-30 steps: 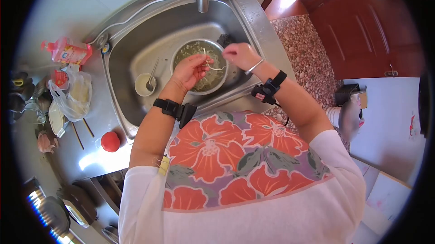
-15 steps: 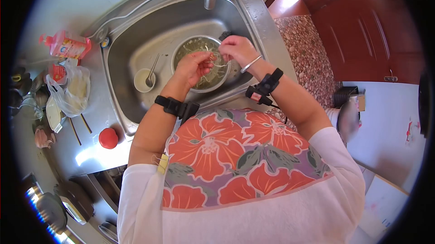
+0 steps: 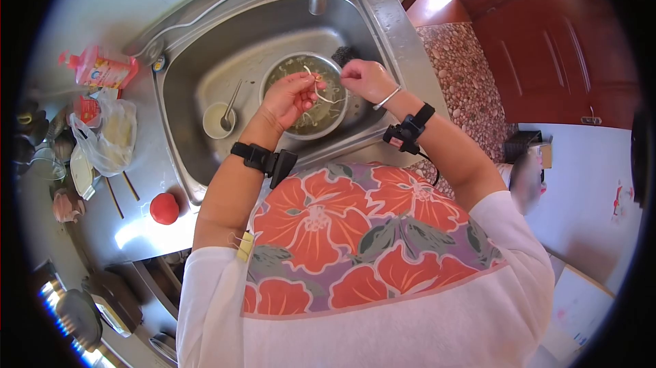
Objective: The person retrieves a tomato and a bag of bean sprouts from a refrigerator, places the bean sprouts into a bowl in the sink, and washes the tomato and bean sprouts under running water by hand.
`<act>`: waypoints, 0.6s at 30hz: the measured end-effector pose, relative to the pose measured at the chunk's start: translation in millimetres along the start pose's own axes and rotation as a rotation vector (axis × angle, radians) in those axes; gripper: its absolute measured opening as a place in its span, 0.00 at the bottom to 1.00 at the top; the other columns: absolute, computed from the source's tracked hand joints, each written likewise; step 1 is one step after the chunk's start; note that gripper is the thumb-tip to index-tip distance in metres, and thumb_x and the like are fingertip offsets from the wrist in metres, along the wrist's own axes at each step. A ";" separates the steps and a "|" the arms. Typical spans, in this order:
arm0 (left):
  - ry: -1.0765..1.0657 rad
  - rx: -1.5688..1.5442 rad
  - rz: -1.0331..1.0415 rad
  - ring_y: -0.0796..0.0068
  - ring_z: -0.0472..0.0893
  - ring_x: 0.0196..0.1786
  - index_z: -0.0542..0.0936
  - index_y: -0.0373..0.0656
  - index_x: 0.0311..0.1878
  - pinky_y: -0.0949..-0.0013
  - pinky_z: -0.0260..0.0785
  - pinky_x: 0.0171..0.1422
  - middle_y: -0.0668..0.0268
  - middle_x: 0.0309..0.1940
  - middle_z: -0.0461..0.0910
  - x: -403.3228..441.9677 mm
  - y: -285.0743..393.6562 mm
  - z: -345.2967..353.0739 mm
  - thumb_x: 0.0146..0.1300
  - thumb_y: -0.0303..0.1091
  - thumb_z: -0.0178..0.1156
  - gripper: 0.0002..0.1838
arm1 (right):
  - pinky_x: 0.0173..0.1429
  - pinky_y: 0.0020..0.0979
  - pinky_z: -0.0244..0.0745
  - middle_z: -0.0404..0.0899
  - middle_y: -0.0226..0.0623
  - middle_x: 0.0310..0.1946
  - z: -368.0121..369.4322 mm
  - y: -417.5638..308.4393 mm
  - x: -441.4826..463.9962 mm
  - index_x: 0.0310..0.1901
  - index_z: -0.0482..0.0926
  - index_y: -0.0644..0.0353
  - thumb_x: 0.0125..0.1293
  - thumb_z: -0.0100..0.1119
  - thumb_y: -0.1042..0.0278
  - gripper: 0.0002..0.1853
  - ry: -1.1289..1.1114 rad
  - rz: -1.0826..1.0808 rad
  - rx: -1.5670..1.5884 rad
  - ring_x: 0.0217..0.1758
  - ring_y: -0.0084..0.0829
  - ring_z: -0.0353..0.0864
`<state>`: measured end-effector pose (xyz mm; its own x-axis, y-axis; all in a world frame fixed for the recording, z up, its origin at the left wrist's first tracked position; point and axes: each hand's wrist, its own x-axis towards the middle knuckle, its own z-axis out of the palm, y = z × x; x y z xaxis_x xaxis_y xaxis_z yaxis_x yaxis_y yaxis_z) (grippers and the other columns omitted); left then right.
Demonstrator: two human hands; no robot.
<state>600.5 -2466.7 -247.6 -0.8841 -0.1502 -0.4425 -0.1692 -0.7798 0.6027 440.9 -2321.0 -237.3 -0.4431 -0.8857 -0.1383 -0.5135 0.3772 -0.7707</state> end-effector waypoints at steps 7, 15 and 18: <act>-0.004 0.057 -0.013 0.82 0.73 0.26 0.76 0.40 0.40 0.82 0.64 0.24 0.68 0.31 0.78 8.2 -6.6 14.1 0.61 0.35 0.55 0.09 | 0.35 0.27 0.72 0.77 0.38 0.23 0.6 -27.9 -1.7 0.30 0.76 0.61 0.47 0.63 0.67 0.09 0.065 -0.128 0.146 0.27 0.29 0.77; -0.039 0.093 0.085 0.82 0.73 0.23 0.75 0.44 0.36 0.82 0.64 0.23 0.64 0.33 0.80 -16.8 5.1 -1.3 0.56 0.27 0.57 0.04 | 0.41 0.36 0.72 0.79 0.43 0.28 -15.2 8.4 -10.2 0.33 0.78 0.59 0.50 0.54 0.72 0.08 -0.348 -0.103 -0.759 0.35 0.43 0.78; -0.114 0.136 0.119 0.82 0.73 0.23 0.73 0.44 0.33 0.82 0.64 0.23 0.63 0.33 0.80 -15.5 8.9 -1.4 0.54 0.25 0.57 0.04 | 0.43 0.32 0.73 0.80 0.43 0.33 -13.7 17.5 -5.1 0.38 0.80 0.59 0.52 0.55 0.71 0.10 -0.214 -0.135 -0.477 0.36 0.38 0.79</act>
<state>613.3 -2472.1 -236.3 -0.9436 -0.1603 -0.2897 -0.1114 -0.6704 0.7336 424.1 -2306.2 -241.5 -0.2165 -0.9513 -0.2194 -0.8540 0.2935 -0.4296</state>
